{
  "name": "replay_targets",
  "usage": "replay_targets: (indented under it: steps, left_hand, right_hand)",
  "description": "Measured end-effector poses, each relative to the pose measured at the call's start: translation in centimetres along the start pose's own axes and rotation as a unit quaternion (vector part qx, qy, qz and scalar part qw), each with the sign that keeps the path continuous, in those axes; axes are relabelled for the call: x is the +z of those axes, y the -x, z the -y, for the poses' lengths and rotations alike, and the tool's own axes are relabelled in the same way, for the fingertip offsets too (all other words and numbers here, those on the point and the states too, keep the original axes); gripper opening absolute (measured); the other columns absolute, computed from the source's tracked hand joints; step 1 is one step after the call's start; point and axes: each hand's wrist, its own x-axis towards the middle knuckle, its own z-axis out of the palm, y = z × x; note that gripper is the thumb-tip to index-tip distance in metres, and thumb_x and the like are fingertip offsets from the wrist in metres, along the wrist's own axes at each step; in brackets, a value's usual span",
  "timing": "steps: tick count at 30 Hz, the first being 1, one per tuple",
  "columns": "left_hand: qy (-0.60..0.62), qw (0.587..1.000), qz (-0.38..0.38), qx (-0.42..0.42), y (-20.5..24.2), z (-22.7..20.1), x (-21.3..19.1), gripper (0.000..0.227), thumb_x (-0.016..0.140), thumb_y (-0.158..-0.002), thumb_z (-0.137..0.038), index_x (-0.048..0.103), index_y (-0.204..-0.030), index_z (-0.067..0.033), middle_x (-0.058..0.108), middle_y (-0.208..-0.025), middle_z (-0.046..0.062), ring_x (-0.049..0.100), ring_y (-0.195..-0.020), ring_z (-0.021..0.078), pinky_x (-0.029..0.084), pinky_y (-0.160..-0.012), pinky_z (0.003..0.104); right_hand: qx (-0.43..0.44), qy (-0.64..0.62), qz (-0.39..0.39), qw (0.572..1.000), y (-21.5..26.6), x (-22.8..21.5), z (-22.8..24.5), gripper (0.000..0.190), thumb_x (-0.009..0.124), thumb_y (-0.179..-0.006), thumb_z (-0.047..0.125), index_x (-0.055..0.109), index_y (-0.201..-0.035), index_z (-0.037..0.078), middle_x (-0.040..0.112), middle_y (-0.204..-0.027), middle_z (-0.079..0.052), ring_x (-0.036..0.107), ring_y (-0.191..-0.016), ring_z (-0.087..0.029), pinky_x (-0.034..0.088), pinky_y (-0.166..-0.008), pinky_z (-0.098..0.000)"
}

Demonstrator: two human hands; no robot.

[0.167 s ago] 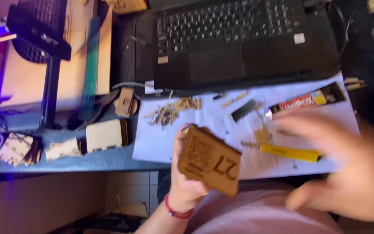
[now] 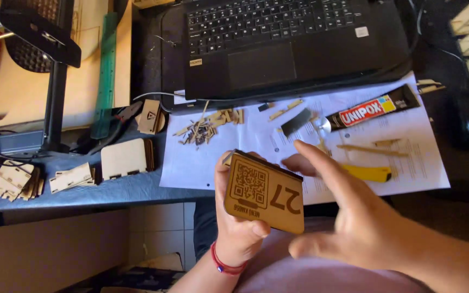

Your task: The person assembles a wooden puzzle by applying glue to small wooden pieces and inserting them into slots on a larger wooden block. They use a small stick to apply the adhesive and a utility knife to assist with the assembly process.

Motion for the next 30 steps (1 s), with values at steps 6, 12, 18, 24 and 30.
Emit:
replay_targets:
  steps: [6, 12, 18, 24, 30]
  left_hand:
    - [-0.007, 1.000, 0.002, -0.002, 3.1, -1.4, -1.1, 0.111, 0.094, -0.075, -0.047, 0.021, -0.152, -0.0162, 0.050, -0.127, 0.014, 0.055, -0.117, 0.0243, 0.046, -0.101, 0.040]
    - [-0.107, 0.994, 0.011, -0.022, 5.2, -2.9, -1.9, 0.098, 0.088, -0.078, -0.046, 0.028, -0.148, -0.0153, 0.051, -0.115, 0.014, 0.055, -0.096, 0.0203, 0.049, -0.083, 0.034]
    - [-0.088, 0.996, -0.028, -0.020, 5.2, -2.0, -2.4, 0.083, 0.086, -0.080, -0.039, 0.039, -0.143, -0.0105, 0.052, -0.121, 0.011, 0.053, -0.110, 0.0199, 0.045, -0.096, 0.034]
    - [-0.358, 0.927, 0.038, -0.104, -1.0, -2.7, -5.4, 0.056, 0.067, -0.084, -0.045, 0.057, -0.125, -0.0079, 0.058, -0.118, 0.006, 0.056, -0.102, 0.0153, 0.049, -0.087, 0.029]
    - [-0.586, 0.789, 0.054, -0.178, -4.7, -2.8, -5.6, 0.059, 0.048, -0.092, -0.064, 0.068, -0.121, -0.0165, 0.073, -0.108, 0.006, 0.070, -0.100, 0.0258, 0.056, -0.084, 0.039]
  right_hand:
    - [0.027, -0.115, -0.035, 0.992, 2.5, 2.6, -0.5, 0.111, 0.090, -0.061, 0.022, 0.025, -0.149, 0.005, 0.059, -0.134, -0.019, 0.060, -0.125, -0.024, 0.042, -0.110, -0.0377]
    - [0.074, -0.171, 0.012, 0.982, 4.4, 3.2, -0.3, 0.104, 0.088, -0.065, 0.022, 0.027, -0.149, 0.010, 0.063, -0.127, -0.014, 0.058, -0.124, -0.019, 0.035, -0.112, -0.0342]
    - [0.139, -0.186, 0.018, 0.973, 3.3, 2.8, -0.8, 0.090, 0.085, -0.066, 0.024, 0.038, -0.143, 0.015, 0.063, -0.130, -0.008, 0.057, -0.126, -0.018, 0.037, -0.108, -0.0338]
    - [0.211, -0.087, 0.101, 0.968, -4.4, -0.6, -1.6, 0.074, 0.070, -0.071, 0.039, 0.044, -0.139, 0.023, 0.068, -0.129, -0.007, 0.065, -0.115, -0.019, 0.047, -0.098, -0.0355]
    - [0.135, 0.043, 0.078, 0.987, -7.7, -1.1, -2.5, 0.033, 0.063, -0.090, 0.027, 0.071, -0.118, 0.010, 0.076, -0.107, -0.016, 0.070, -0.105, -0.031, 0.052, -0.093, -0.0449]
